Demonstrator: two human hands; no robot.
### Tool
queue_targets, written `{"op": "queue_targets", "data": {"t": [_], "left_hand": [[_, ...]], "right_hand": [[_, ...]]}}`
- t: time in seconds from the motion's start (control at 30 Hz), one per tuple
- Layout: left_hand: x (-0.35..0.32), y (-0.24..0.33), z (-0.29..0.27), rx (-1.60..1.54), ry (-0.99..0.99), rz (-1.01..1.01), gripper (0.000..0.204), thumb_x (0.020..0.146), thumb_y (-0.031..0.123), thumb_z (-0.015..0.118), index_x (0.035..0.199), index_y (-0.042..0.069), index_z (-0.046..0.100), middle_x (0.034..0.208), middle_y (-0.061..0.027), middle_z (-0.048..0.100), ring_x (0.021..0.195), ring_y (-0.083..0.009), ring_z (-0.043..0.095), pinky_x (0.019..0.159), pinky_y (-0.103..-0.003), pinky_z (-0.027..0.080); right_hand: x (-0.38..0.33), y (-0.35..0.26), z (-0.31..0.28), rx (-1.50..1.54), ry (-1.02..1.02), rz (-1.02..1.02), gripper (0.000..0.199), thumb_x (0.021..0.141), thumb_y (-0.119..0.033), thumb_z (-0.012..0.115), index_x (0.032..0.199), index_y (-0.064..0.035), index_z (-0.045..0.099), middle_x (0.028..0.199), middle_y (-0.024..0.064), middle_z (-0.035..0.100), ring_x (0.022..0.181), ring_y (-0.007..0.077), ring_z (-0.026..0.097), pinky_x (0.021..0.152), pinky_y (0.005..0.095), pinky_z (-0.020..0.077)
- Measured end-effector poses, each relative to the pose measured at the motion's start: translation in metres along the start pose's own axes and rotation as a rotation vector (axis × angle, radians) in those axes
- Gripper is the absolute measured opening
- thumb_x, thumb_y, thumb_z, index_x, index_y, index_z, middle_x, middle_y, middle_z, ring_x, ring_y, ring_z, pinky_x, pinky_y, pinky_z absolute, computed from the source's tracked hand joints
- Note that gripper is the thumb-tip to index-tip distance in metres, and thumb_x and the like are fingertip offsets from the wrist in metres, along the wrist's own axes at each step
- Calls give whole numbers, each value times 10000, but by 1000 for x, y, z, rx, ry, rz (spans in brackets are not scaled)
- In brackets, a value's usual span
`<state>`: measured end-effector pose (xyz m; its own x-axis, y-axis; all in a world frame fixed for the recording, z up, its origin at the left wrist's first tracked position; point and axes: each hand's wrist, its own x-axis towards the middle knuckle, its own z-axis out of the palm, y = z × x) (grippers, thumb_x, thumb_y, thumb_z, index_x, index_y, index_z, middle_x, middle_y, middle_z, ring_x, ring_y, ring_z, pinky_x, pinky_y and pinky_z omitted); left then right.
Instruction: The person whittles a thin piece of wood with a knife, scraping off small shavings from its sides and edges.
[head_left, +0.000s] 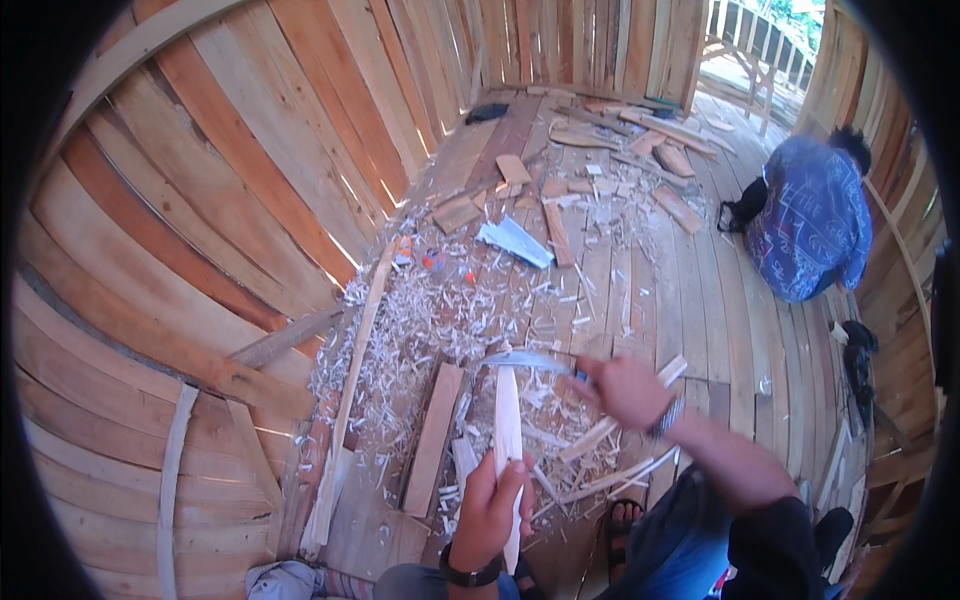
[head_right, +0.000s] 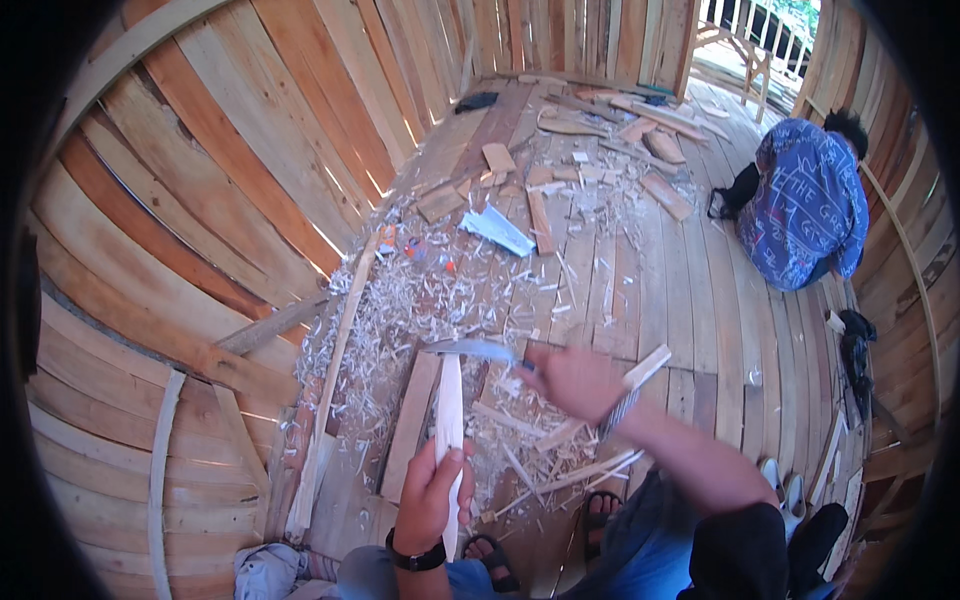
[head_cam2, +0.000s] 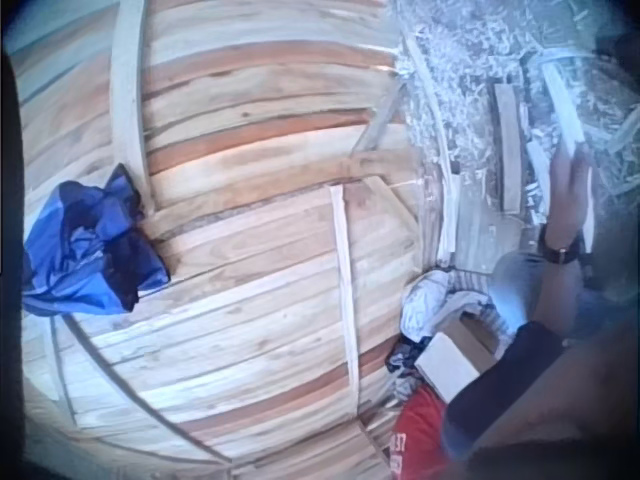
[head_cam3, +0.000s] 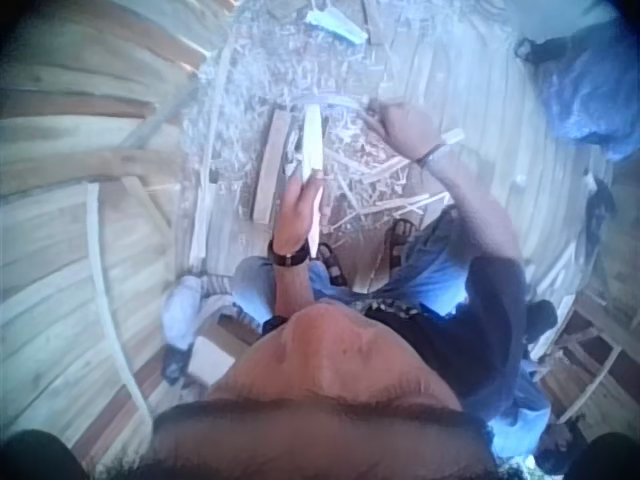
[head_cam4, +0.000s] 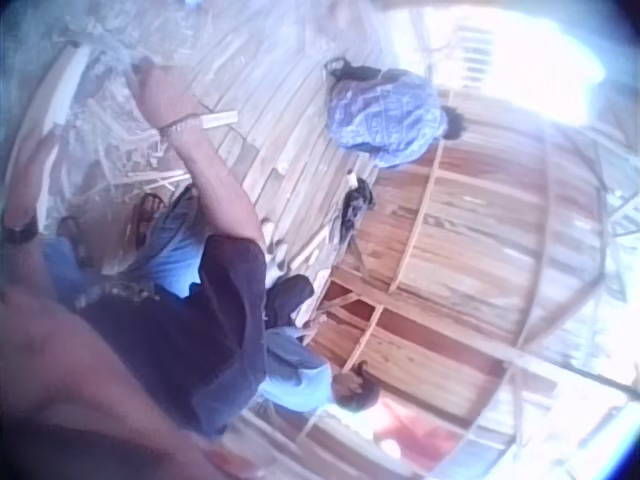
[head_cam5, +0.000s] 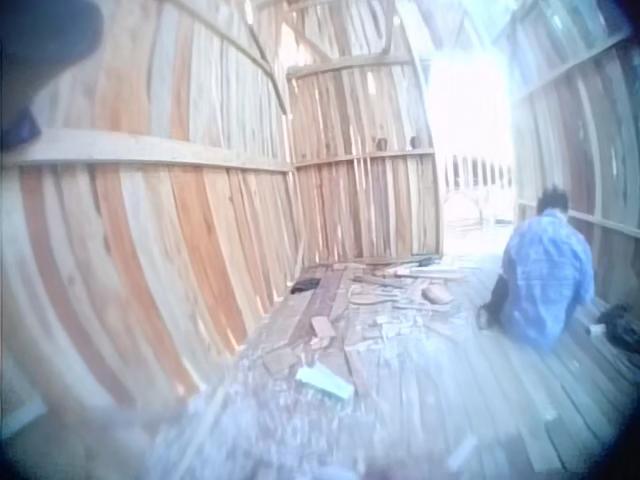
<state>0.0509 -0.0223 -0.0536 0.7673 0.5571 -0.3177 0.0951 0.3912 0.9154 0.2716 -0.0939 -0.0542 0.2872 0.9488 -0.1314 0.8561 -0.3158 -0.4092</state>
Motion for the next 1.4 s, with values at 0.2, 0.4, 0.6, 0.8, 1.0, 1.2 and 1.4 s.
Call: {"op": "queue_targets", "data": {"t": [0.2, 0.4, 0.6, 0.8, 1.0, 1.2, 1.4], "left_hand": [[-4, 5, -1, -14, 18, -11, 209, 1039, 187, 422, 1075, -3, 503, 569, -22, 487, 412, -84, 440, 393, -228, 379], [-3, 6, -5, -15, 37, 21, 216, 1041, 195, 422, 1073, -2, 506, 588, -19, 492, 411, -82, 439, 397, -223, 378], [-1, 0, -9, -57, 44, -43, 222, 1040, 202, 433, 1078, 0, 517, 590, -16, 491, 426, -81, 446, 398, -233, 391], [2, 0, 2, -43, 85, -68, 210, 1039, 187, 414, 1076, 12, 524, 571, -34, 488, 404, -95, 426, 390, -228, 361], [4, 0, -1, -35, 46, -37, 200, 1039, 180, 425, 1075, 6, 519, 582, -14, 481, 437, -79, 443, 402, -233, 391], [4, -3, 0, -47, 45, -55, 200, 1038, 186, 435, 1069, 7, 518, 580, -16, 478, 434, -80, 434, 401, -233, 388], [6, -3, 0, -42, 43, -49, 207, 1038, 192, 435, 1066, 5, 517, 579, -19, 481, 427, -82, 431, 395, -229, 376]], "right_hand": [[1, -2, 0, 7, 20, -30, 312, 968, -402, 533, 1028, -97, 564, 670, 191, 635, 659, 396, 657, 599, 505, 528], [-5, -11, 2, 27, 23, -146, 316, 974, -404, 528, 951, -93, 580, 624, 171, 620, 609, 392, 644, 595, 496, 533], [-15, -27, 7, -26, -13, -177, 347, 983, -423, 517, 915, -88, 574, 614, 156, 617, 584, 376, 645, 545, 484, 528], [-5, -22, 2, -32, -27, -62, 403, 998, -443, 474, 958, -50, 554, 611, 173, 624, 603, 388, 660, 568, 496, 539], [-9, -24, 4, -5, -57, -59, 404, 999, -429, 476, 917, -42, 554, 610, 180, 623, 609, 389, 660, 567, 499, 537], [-3, -9, 0, -61, 33, -122, 387, 991, -417, 490, 907, -46, 560, 605, 177, 628, 574, 378, 654, 549, 488, 537], [6, -1, -3, -110, 37, -50, 335, 977, -404, 529, 912, -75, 539, 606, 164, 606, 607, 383, 647, 566, 502, 524]]}}
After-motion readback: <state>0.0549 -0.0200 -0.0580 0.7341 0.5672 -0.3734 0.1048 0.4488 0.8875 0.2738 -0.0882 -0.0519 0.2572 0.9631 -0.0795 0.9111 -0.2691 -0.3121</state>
